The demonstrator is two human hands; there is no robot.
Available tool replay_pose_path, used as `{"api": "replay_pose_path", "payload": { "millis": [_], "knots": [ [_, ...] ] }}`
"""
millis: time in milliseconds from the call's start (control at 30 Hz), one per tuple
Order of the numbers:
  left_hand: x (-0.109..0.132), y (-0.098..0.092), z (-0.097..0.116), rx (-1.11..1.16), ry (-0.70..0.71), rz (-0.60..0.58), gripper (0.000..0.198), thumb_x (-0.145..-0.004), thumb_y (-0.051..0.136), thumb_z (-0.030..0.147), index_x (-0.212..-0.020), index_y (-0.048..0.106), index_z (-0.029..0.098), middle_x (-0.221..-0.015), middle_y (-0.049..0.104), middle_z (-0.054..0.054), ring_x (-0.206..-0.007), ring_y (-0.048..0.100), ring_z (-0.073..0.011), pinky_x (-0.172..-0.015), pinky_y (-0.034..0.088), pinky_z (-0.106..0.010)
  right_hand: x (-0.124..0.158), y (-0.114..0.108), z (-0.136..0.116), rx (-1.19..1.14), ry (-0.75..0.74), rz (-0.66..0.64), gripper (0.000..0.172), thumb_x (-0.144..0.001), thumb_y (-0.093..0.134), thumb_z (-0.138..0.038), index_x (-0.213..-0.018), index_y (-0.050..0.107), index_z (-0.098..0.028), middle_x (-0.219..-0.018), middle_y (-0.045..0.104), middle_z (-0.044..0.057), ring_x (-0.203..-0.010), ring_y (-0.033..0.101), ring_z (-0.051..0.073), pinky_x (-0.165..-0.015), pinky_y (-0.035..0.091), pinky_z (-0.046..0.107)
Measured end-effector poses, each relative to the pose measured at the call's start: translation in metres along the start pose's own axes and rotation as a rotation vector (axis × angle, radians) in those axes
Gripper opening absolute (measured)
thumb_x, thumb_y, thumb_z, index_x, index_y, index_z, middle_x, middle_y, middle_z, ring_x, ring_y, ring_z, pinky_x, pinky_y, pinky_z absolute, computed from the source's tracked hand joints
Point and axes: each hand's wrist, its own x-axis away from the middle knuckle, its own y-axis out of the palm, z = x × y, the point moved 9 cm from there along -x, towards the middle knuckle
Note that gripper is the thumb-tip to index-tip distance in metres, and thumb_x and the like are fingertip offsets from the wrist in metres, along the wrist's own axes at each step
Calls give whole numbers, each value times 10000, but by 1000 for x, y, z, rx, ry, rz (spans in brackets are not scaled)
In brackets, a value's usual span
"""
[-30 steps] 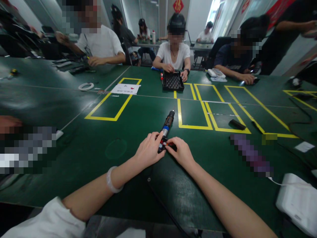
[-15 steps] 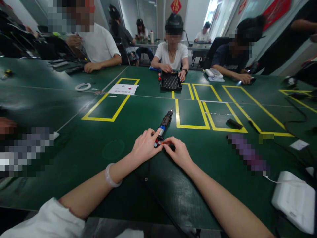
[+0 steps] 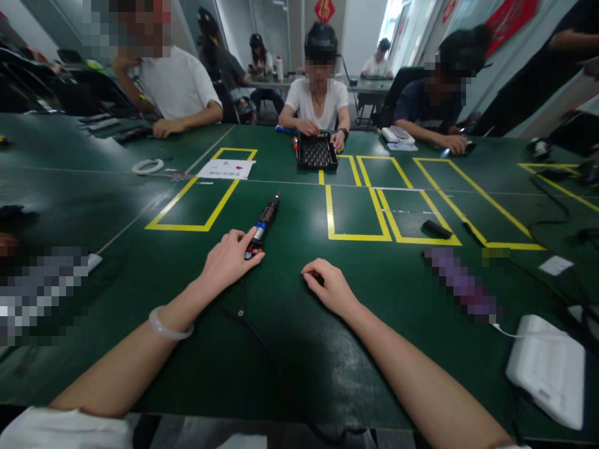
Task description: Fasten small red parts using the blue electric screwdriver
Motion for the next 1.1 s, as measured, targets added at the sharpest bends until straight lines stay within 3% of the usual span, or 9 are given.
{"api": "replay_pose_path", "payload": {
  "millis": [300,433,600,733,833,967,1033,1100],
  "knots": [
    [-20,14,-97,34,-176,-40,748,-873,367,648,-1489,348,224,-1280,452,-175,-1114,514,-350,-871,464,-439,-1,2,0,-11,16,-24,100,-903,543,-136,-866,617,-193,-835,624,30,-801,586,166,-743,445,282],
    [-22,11,-122,37,-222,-14,713,-878,408,610,-1466,384,207,-1268,476,-180,-1082,525,-334,-893,443,-420,-1,2,0,-11,15,-28,99,-904,545,-136,-869,618,-194,-837,627,29,-801,585,165,-745,445,283],
    [-14,-12,-105,-157,-187,105,530,-907,455,492,-1256,525,98,-1224,499,-170,-1064,493,-296,-889,419,-373,-2,3,1,-8,23,-37,102,-897,550,-126,-858,618,-193,-832,628,28,-794,588,166,-742,448,284],
    [-12,-19,-85,-241,-170,85,420,-920,431,432,-1104,563,79,-1144,542,-171,-960,533,-278,-785,435,-344,-3,3,1,-1,29,-36,102,-890,555,-117,-852,617,-188,-826,629,30,-790,589,167,-742,450,286],
    [-15,-23,-86,-203,-220,52,416,-931,385,431,-1042,583,82,-1080,577,-168,-873,567,-270,-711,443,-339,-3,3,0,-2,27,-37,100,-889,555,-118,-851,617,-186,-827,631,33,-791,591,167,-742,452,287],
    [-19,-29,-81,-47,-246,74,422,-938,367,429,-1070,591,98,-1044,614,-169,-889,588,-281,-743,452,-369,-3,4,0,-8,30,-47,96,-892,548,-132,-857,618,-187,-828,630,33,-789,592,166,-738,455,287],
    [-21,-24,-63,176,-182,58,399,-936,385,431,-1104,593,135,-1016,643,-128,-885,609,-253,-777,455,-351,-3,4,2,-45,42,-39,87,-895,546,-148,-896,622,-190,-850,642,31,-801,600,162,-755,460,288],
    [-21,-15,-31,480,-53,-23,397,-936,393,445,-1105,608,158,-956,664,-81,-863,623,-210,-800,460,-316,-2,3,8,-130,76,-15,110,-902,541,-170,-982,613,-192,-881,657,29,-806,615,152,-770,470,282]
  ]
}}
